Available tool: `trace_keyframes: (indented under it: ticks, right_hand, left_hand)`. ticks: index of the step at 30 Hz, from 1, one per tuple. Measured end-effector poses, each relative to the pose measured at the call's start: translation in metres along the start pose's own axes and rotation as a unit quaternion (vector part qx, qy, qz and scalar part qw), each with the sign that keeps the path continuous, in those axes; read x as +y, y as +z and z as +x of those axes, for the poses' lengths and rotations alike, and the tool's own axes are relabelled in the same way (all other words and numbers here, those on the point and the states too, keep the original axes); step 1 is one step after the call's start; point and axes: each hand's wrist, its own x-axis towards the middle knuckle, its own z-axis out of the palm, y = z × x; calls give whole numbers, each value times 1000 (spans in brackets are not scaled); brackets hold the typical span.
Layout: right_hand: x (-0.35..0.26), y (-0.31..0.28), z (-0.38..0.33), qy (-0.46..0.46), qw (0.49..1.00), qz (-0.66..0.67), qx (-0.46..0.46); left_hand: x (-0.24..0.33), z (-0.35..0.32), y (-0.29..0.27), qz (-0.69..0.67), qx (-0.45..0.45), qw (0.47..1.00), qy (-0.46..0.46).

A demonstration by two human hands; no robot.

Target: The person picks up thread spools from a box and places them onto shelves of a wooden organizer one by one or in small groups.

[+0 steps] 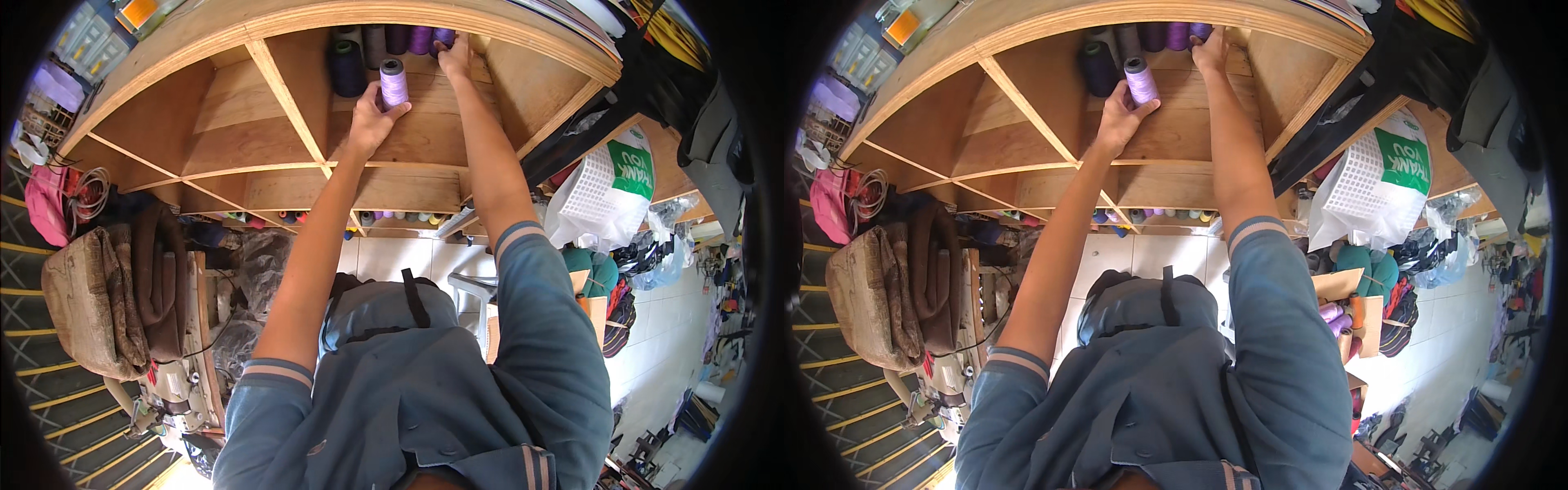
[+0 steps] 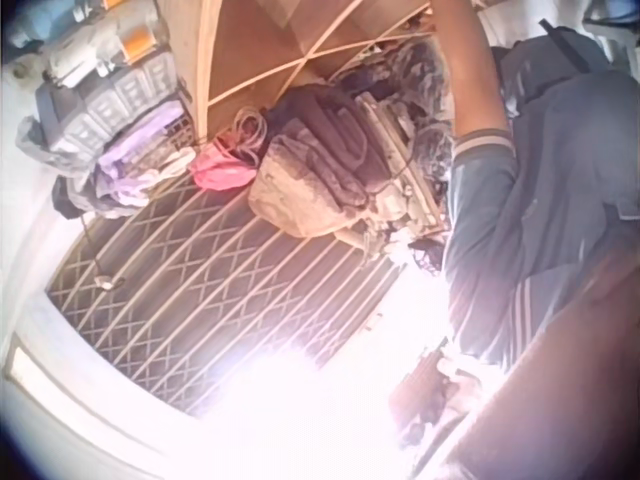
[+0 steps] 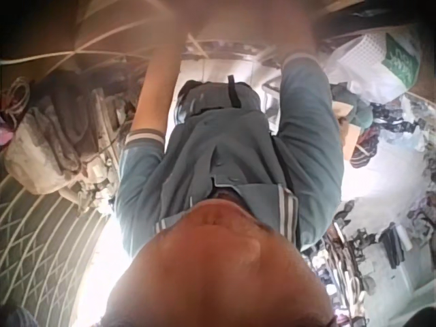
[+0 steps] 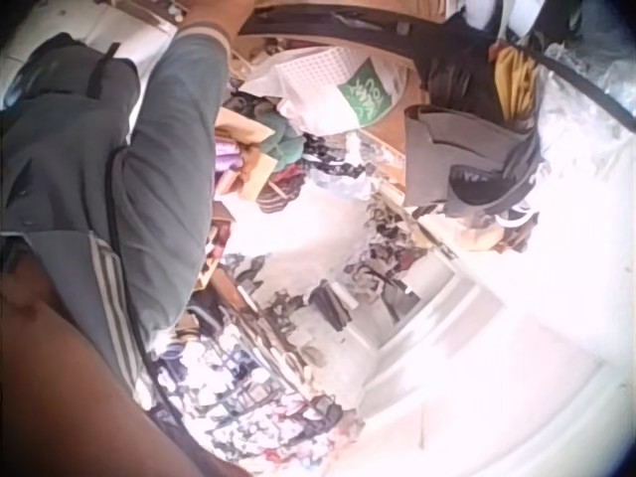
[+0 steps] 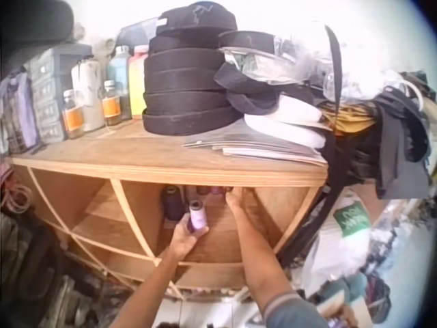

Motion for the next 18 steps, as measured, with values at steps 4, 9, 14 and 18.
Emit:
trace_keyframes:
  ticks: [4,9,14,18]
  right_hand:
    - [-20,-2,-17,-35,998,-14,52]
    - [-50,-5,-34,-292,949,47,108]
    - [-139,6,-22,-189,965,-169,-66]
    - [-139,9,9,-186,958,-199,-91]
  left_hand:
    - [-5,0,-2,-44,26,998,30]
    - [2,1,8,-25,53,998,38]
    - [-6,-2,-2,30,71,996,36]
    - [-3,0,6,16,67,997,45]
